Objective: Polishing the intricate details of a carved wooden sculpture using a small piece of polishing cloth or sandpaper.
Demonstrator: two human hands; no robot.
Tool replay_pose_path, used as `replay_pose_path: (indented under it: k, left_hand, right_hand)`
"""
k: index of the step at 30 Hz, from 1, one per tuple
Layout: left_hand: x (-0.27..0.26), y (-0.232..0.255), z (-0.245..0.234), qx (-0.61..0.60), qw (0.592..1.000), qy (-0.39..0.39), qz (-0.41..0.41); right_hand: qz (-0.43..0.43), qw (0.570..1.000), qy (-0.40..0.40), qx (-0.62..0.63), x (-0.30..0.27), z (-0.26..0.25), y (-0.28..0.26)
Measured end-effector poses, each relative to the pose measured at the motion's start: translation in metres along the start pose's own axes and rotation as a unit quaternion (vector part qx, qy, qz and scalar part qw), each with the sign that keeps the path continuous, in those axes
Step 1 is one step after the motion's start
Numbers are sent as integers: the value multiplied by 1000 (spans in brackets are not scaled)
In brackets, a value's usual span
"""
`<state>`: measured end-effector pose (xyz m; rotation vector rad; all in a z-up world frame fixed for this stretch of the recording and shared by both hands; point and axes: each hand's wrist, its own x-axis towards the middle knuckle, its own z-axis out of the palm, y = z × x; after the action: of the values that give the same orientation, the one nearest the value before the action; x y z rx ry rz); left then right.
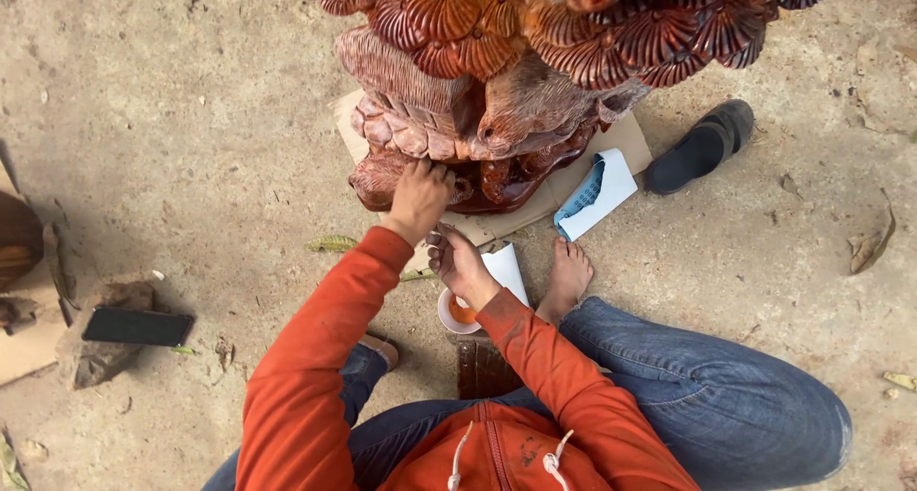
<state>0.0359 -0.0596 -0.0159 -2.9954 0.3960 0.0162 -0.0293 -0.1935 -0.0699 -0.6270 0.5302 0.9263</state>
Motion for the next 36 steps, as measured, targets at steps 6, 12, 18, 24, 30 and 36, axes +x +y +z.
replay_pose_path:
  k: [6, 12, 18, 24, 30, 36]
  left_hand:
    - [7, -6, 26, -11, 998, 58, 4]
    - [9, 15, 16, 4, 993, 108, -50]
    - [-5, -16, -9, -34, 979, 185, 85]
    - [11, -17, -35, -79, 976, 148, 137]
    - [6, -40, -16, -70, 975, -57, 205]
    - [-3, -50, -21, -20, 979, 51, 194]
  right_hand:
    - [6, 1000, -4, 10, -4, 6, -3]
    - [17, 999, 8, -33, -3, 7, 8]
    - [-1, 999, 0, -52, -20, 24, -7]
    - [-10, 998, -6, -59, -4, 9, 9]
    - [-4, 998, -11, -66, -1, 3, 17]
    - [-26, 996, 6, -87, -14, 7, -9]
